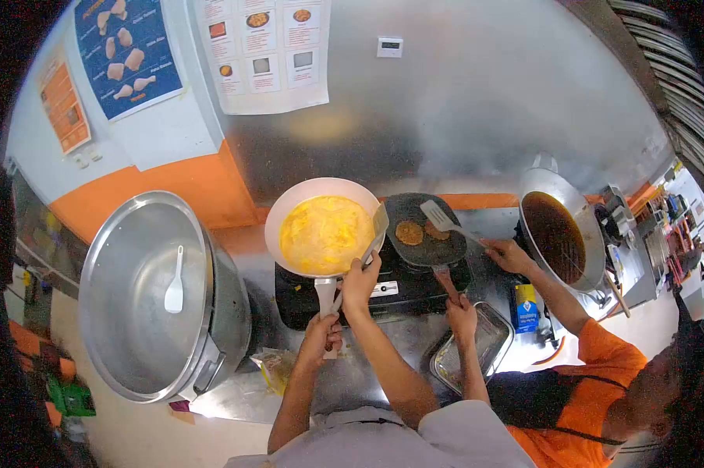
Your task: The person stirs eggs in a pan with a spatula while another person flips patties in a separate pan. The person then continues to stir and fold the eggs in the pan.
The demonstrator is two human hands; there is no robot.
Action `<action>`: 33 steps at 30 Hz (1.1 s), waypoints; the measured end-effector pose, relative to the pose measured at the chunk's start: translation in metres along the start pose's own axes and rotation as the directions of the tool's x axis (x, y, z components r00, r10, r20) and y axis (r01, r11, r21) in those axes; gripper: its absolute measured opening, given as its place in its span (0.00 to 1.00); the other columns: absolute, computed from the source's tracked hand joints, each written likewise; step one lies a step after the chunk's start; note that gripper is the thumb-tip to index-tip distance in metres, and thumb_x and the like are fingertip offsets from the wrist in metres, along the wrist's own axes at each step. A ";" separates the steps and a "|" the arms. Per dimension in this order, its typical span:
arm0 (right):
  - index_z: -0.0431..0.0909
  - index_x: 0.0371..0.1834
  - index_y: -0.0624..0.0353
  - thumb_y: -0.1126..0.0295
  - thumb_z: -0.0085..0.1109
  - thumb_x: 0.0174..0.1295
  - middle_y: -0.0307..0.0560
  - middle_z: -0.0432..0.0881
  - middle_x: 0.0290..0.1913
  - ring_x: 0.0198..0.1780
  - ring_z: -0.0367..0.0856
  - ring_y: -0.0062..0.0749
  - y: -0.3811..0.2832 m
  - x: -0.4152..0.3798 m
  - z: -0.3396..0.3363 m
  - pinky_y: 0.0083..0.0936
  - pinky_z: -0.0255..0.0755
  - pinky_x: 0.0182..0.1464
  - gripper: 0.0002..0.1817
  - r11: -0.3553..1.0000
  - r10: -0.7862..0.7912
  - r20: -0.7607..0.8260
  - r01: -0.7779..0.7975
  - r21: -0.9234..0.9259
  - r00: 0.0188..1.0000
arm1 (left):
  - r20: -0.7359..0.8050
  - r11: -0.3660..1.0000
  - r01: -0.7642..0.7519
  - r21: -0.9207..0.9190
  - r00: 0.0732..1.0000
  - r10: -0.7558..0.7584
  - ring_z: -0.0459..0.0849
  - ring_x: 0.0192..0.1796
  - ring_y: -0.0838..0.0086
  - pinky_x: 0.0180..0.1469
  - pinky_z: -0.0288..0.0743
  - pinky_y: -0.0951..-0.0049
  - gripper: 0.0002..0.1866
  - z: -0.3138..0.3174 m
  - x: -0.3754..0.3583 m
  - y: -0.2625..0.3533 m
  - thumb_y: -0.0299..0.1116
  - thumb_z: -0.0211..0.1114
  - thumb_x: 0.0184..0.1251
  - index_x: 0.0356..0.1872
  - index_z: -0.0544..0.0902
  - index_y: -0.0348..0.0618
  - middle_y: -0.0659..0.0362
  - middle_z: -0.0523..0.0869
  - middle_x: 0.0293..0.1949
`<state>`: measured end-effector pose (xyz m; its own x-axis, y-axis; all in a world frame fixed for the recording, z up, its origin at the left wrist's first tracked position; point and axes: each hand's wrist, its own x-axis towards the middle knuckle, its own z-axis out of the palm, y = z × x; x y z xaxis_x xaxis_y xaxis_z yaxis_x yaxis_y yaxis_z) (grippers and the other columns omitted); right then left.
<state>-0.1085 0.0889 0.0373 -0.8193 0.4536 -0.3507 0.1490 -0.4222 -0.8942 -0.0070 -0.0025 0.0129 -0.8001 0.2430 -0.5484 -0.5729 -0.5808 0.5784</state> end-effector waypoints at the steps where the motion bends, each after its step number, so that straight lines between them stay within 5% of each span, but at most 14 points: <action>1: 0.53 0.70 0.55 0.73 0.47 0.68 0.41 0.68 0.33 0.21 0.64 0.19 0.001 0.001 0.004 0.20 0.60 0.16 0.28 1.000 -0.013 -0.017 0.013 0.005 1.000 | 0.005 1.000 -0.002 -0.002 1.000 0.002 0.64 0.18 0.85 0.18 0.60 0.79 0.07 0.000 0.000 0.001 0.32 0.57 0.68 0.41 0.68 0.46 0.67 0.68 0.22; 5: 0.52 0.70 0.54 0.74 0.46 0.68 0.42 0.69 0.34 0.21 0.64 0.20 0.002 0.008 0.012 0.20 0.60 0.16 0.27 0.998 0.037 -0.056 -0.034 0.056 0.998 | -0.010 1.000 -0.002 0.003 1.000 0.002 0.64 0.18 0.86 0.18 0.61 0.80 0.08 0.006 -0.007 0.005 0.32 0.57 0.68 0.42 0.68 0.46 0.68 0.68 0.22; 9: 0.55 0.71 0.55 0.74 0.47 0.66 0.44 0.71 0.34 0.23 0.67 0.21 0.021 0.043 0.027 0.23 0.65 0.17 0.29 0.983 -0.134 -0.113 0.117 -0.140 0.985 | -0.019 1.000 0.008 0.014 1.000 -0.007 0.64 0.18 0.85 0.19 0.61 0.80 0.07 0.003 -0.003 0.002 0.32 0.57 0.68 0.40 0.67 0.47 0.67 0.68 0.22; 11: 0.56 0.72 0.56 0.74 0.49 0.65 0.44 0.72 0.34 0.23 0.68 0.21 0.016 0.050 0.033 0.23 0.66 0.17 0.30 0.984 -0.070 -0.116 0.049 -0.174 0.991 | -0.021 0.999 -0.010 0.035 1.000 0.011 0.65 0.18 0.84 0.19 0.61 0.79 0.08 0.002 -0.002 0.001 0.32 0.58 0.68 0.39 0.67 0.47 0.66 0.68 0.22; 19: 0.59 0.71 0.60 0.75 0.52 0.63 0.42 0.71 0.30 0.21 0.66 0.18 -0.042 0.033 -0.015 0.17 0.61 0.17 0.30 0.969 -0.001 0.237 0.059 -0.239 0.971 | -0.022 1.000 0.020 0.023 1.000 -0.019 0.64 0.18 0.84 0.19 0.60 0.79 0.08 0.006 -0.004 0.006 0.32 0.58 0.68 0.38 0.66 0.47 0.66 0.68 0.22; 21: 0.68 0.66 0.63 0.73 0.56 0.60 0.50 0.81 0.34 0.27 0.78 0.29 -0.062 0.023 -0.036 0.26 0.72 0.23 0.28 0.866 -0.054 0.348 0.217 -0.450 0.936 | -0.051 0.999 0.017 0.046 0.999 -0.014 0.64 0.18 0.84 0.19 0.60 0.79 0.08 0.004 -0.006 0.005 0.32 0.58 0.68 0.38 0.66 0.47 0.66 0.68 0.22; 23: 0.73 0.60 0.67 0.74 0.59 0.57 0.59 0.84 0.36 0.32 0.83 0.37 -0.082 0.020 -0.048 0.33 0.76 0.34 0.25 0.642 -0.212 0.475 0.488 -0.591 0.854 | -0.019 0.999 0.039 -0.014 0.999 -0.039 0.64 0.18 0.85 0.19 0.60 0.80 0.09 0.005 -0.005 0.007 0.33 0.58 0.68 0.39 0.66 0.47 0.66 0.68 0.23; 24: 0.76 0.55 0.68 0.75 0.59 0.56 0.66 0.83 0.37 0.36 0.85 0.48 -0.099 0.011 -0.053 0.37 0.76 0.41 0.22 0.514 -0.253 0.528 0.575 -0.637 0.811 | -0.021 0.999 0.047 -0.013 0.999 -0.047 0.64 0.18 0.85 0.19 0.60 0.80 0.09 0.005 -0.005 0.007 0.33 0.58 0.68 0.39 0.66 0.47 0.66 0.68 0.23; 26: 0.76 0.56 0.66 0.75 0.59 0.56 0.66 0.83 0.36 0.37 0.85 0.51 -0.116 0.010 -0.062 0.37 0.75 0.42 0.22 0.417 -0.246 0.617 0.656 -0.629 0.748 | -0.028 1.000 0.025 0.012 0.999 -0.024 0.64 0.18 0.85 0.18 0.60 0.80 0.09 0.005 -0.003 0.005 0.33 0.59 0.68 0.39 0.66 0.48 0.66 0.68 0.23; 29: 0.74 0.59 0.56 0.74 0.57 0.58 0.64 0.82 0.37 0.42 0.80 0.63 -0.142 -0.005 -0.060 0.48 0.74 0.45 0.22 -0.047 -0.054 0.772 0.771 -0.635 0.633 | -0.025 0.998 0.014 0.059 1.000 -0.013 0.64 0.18 0.85 0.18 0.59 0.79 0.09 0.002 -0.003 0.005 0.34 0.59 0.69 0.37 0.66 0.48 0.67 0.69 0.23; 33: 0.76 0.57 0.57 0.74 0.58 0.57 0.64 0.82 0.36 0.42 0.80 0.61 -0.154 -0.010 -0.054 0.50 0.74 0.46 0.21 -0.194 0.158 0.834 0.845 -0.498 0.528 | -0.021 1.000 -0.010 0.013 1.000 0.010 0.64 0.19 0.85 0.18 0.58 0.80 0.09 0.000 -0.001 0.002 0.34 0.58 0.69 0.38 0.66 0.48 0.67 0.68 0.23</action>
<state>-0.0938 0.1918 0.1635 -0.8713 -0.4817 -0.0940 -0.4453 0.8565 -0.2611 -0.0072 -0.0038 0.0151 -0.8019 0.2210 -0.5551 -0.5674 -0.5726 0.5918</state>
